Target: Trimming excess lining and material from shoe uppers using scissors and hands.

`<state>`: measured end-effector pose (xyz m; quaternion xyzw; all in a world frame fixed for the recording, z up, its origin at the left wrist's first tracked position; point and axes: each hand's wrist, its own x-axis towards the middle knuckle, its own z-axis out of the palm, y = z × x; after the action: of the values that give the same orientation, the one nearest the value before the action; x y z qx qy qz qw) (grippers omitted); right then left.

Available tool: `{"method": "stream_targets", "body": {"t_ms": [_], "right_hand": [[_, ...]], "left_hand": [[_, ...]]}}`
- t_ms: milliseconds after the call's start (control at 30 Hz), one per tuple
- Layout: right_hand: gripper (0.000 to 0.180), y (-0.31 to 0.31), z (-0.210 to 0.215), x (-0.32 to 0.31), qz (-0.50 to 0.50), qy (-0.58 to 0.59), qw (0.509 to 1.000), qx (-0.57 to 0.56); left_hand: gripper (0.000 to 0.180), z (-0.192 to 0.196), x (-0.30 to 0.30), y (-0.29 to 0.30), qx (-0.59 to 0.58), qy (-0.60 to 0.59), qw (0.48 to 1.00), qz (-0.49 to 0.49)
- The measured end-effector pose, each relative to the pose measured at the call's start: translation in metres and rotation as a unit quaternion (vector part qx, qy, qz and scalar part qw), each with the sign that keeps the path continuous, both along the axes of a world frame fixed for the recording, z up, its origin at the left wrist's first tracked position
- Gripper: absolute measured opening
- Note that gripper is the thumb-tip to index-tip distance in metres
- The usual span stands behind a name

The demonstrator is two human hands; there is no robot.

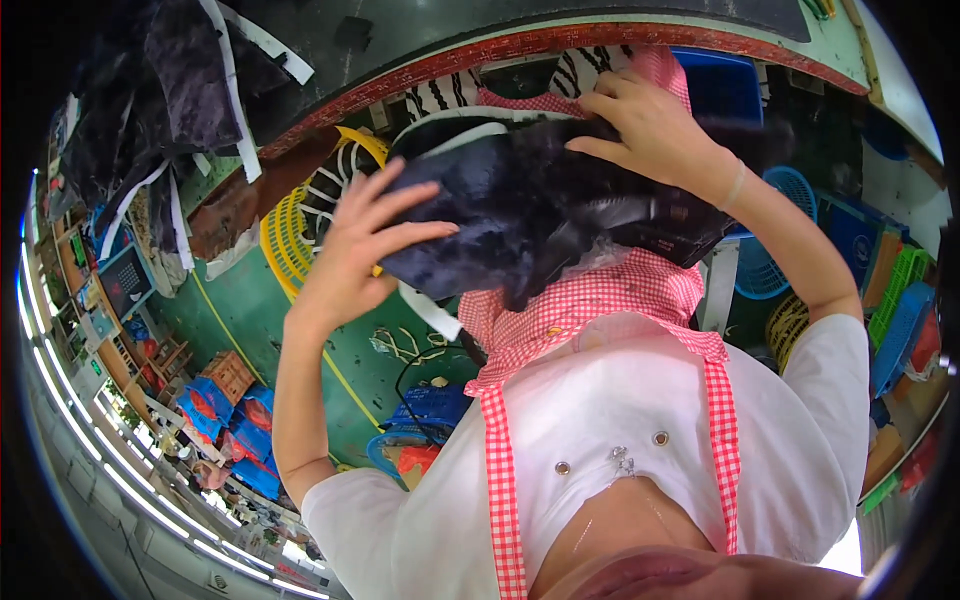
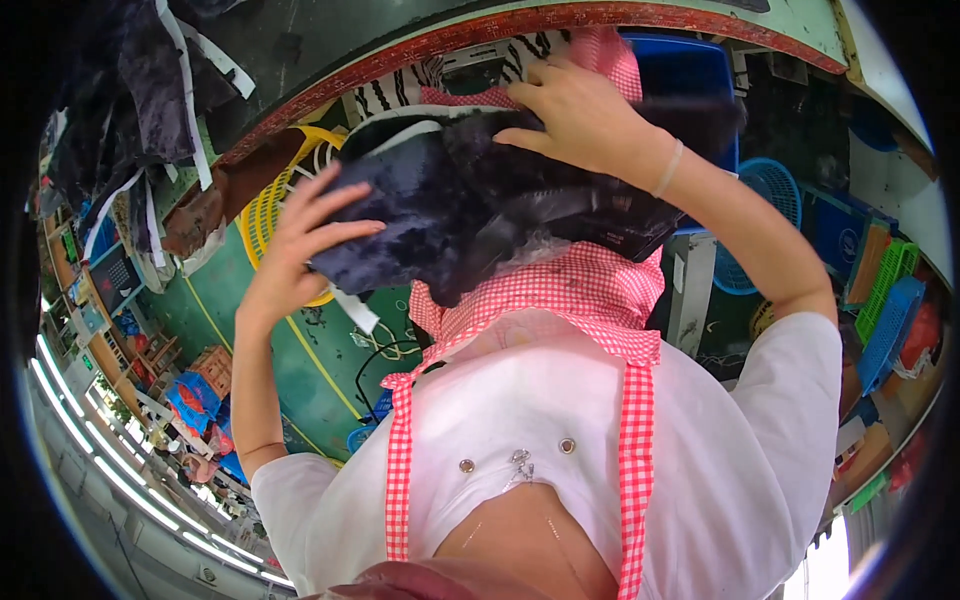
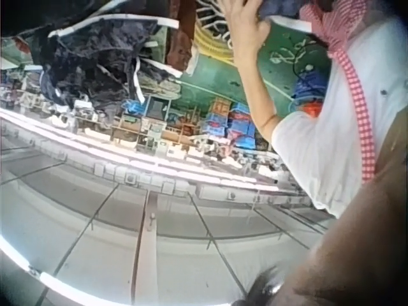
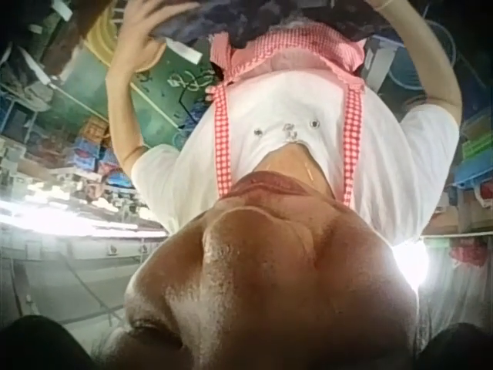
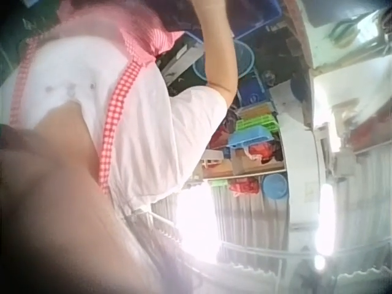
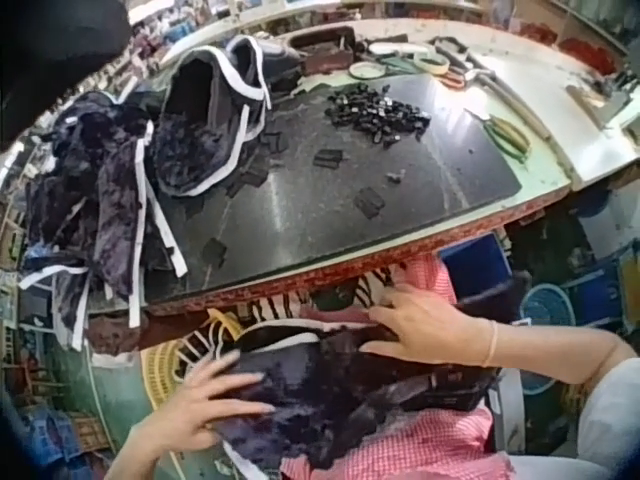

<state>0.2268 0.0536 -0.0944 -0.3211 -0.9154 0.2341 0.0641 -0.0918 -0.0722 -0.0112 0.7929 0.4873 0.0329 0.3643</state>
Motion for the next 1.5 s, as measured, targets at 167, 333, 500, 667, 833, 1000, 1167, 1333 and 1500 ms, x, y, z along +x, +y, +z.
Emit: {"method": "stream_targets", "body": {"t_ms": [167,333,500,667,833,1000,1167,1333,1500], "right_hand": [[0.038,-0.019,0.001,0.023,0.005,-0.002,1.0,0.0],[0.043,-0.017,0.043,-0.007,-0.077,0.115,0.975,-0.176],[0.071,-0.082,0.077,-0.052,-0.016,0.099,0.975,-0.2],[0.03,-0.068,0.015,-0.056,-0.086,0.175,0.897,-0.396],[0.033,-0.063,0.013,-0.051,-0.099,0.209,0.858,-0.459],[0.046,-0.06,0.011,-0.052,-0.074,0.371,0.737,-0.561],[0.057,-0.065,0.006,-0.047,-0.101,0.258,0.795,-0.539],[0.049,-0.069,0.005,-0.043,-0.114,0.289,0.772,-0.555],[0.044,-0.06,0.006,-0.042,-0.083,0.233,0.742,-0.623]], "left_hand": [[0.043,-0.007,0.017,0.027,0.151,-0.047,0.987,0.005],[0.035,-0.017,0.015,0.034,0.154,0.014,0.988,0.028],[0.025,0.004,0.037,0.026,0.177,0.079,0.949,0.249],[0.031,0.019,0.053,0.033,0.192,-0.075,0.964,0.167],[0.029,0.012,0.058,0.041,0.432,0.012,0.901,0.048],[0.014,0.012,0.07,0.051,0.442,-0.036,0.894,-0.059],[0.031,0.018,0.078,0.054,0.262,0.007,0.964,0.036],[0.029,0.011,0.079,0.061,0.206,-0.011,0.978,-0.005],[0.011,0.014,0.076,0.066,0.167,-0.059,0.984,0.012]]}}
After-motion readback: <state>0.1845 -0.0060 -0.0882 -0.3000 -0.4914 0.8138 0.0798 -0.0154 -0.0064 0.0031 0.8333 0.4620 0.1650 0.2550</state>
